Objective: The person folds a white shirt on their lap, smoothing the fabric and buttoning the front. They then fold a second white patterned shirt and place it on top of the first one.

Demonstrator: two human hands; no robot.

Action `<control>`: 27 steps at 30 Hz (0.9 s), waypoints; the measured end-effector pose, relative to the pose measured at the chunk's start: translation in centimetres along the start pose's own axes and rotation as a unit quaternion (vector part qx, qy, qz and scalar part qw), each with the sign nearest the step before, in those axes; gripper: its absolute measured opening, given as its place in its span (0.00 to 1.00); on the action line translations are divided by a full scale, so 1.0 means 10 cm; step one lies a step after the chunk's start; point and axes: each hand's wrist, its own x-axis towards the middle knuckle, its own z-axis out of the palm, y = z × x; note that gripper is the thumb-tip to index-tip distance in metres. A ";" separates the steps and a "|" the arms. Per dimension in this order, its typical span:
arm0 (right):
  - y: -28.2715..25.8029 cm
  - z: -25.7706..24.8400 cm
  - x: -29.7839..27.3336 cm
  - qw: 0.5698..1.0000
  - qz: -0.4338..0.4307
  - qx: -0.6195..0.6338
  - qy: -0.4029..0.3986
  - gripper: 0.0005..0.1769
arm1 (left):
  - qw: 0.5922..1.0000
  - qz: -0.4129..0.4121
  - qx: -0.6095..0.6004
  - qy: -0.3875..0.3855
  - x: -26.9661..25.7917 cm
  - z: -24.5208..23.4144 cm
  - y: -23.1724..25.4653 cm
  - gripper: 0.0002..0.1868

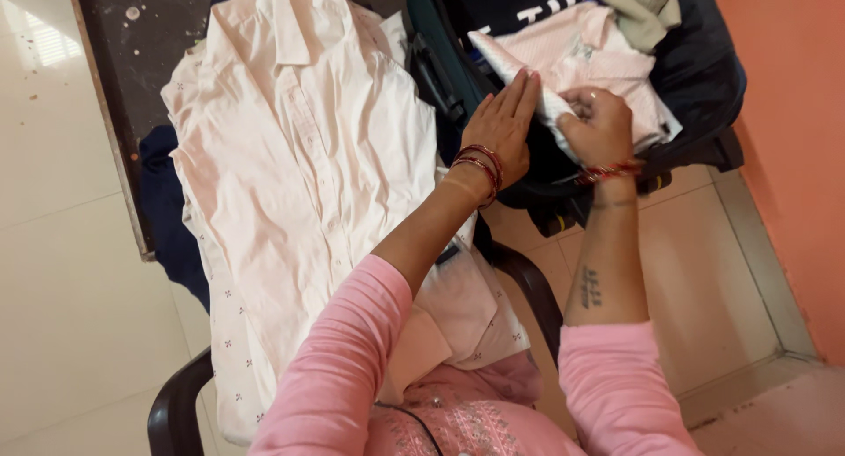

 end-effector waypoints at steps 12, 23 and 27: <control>-1.14 0.03 -0.56 0.951 -0.263 0.127 0.099 0.17 | 0.918 0.117 -0.009 0.379 -0.27 -1.23 -0.39 0.10; -0.80 1.67 -0.82 0.851 -0.294 -0.168 -0.401 0.17 | 0.951 -0.177 0.243 0.067 -2.75 -0.77 -1.30 0.06; -0.53 1.94 -0.89 0.834 -0.219 -0.237 -0.447 0.13 | 0.950 -0.278 0.132 -0.054 -2.91 -0.51 -1.54 0.14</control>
